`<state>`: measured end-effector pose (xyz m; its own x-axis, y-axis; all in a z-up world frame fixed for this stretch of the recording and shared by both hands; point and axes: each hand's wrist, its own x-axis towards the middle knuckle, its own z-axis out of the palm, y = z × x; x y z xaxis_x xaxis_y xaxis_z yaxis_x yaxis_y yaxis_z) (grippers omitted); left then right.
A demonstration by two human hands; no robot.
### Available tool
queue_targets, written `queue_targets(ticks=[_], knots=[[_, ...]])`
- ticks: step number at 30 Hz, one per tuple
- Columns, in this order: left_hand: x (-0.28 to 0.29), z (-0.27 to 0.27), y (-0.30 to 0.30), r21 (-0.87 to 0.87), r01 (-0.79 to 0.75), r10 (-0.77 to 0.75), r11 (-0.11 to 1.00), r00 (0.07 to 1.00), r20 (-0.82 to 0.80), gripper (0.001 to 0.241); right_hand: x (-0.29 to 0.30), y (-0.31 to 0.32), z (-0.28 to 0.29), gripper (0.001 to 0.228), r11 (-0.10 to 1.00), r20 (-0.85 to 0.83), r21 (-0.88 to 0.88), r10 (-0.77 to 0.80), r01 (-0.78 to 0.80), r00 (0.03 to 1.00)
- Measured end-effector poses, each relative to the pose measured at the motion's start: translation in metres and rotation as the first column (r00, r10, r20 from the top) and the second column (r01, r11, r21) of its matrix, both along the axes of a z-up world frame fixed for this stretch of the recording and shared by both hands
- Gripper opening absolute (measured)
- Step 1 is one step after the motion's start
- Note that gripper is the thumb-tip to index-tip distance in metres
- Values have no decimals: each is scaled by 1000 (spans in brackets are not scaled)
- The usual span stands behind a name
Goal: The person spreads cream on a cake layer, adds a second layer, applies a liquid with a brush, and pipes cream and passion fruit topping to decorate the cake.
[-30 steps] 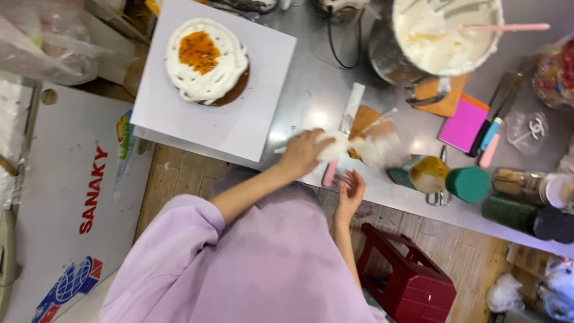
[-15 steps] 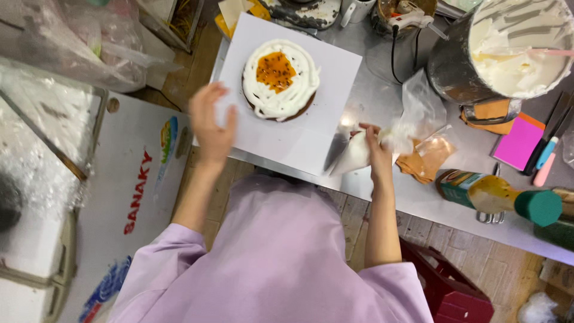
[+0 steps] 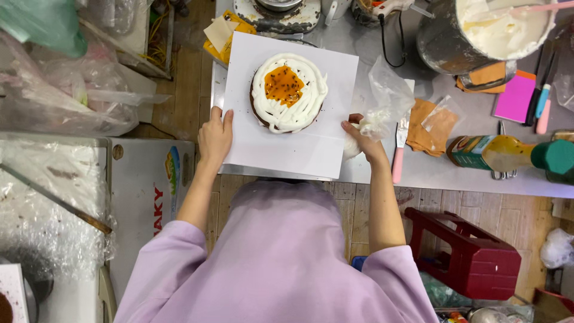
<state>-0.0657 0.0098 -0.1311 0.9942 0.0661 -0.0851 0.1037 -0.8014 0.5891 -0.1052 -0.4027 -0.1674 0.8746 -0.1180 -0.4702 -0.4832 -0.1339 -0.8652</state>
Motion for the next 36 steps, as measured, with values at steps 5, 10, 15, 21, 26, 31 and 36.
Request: queue_targets(ticks=[5,10,15,21,26,31,36], knots=[[-5,64,-7,-6,48,-47,999,993,108,31,-11,10,13,50,1000,86,-13,-12,13,996],[0,94,-14,64,84,-94,994,981,168,31,-18,21,27,66,996,213,89,-46,28,976],[3,96,-17,39,111,-116,993,972,202,29,-22,24,23,69,977,322,210,-114,47,940],[5,104,-20,0,137,-131,991,950,285,28,-16,13,36,67,987,334,114,-143,110,932],[7,115,-20,-22,149,-136,989,948,289,28,-13,7,33,68,992,353,58,-122,109,927],[8,114,-20,-43,167,-141,985,924,356,29,-8,1,24,69,984,397,140,-160,113,904],[7,115,-22,-100,191,-131,976,893,431,28,0,-8,43,74,966,377,246,-167,75,911]])
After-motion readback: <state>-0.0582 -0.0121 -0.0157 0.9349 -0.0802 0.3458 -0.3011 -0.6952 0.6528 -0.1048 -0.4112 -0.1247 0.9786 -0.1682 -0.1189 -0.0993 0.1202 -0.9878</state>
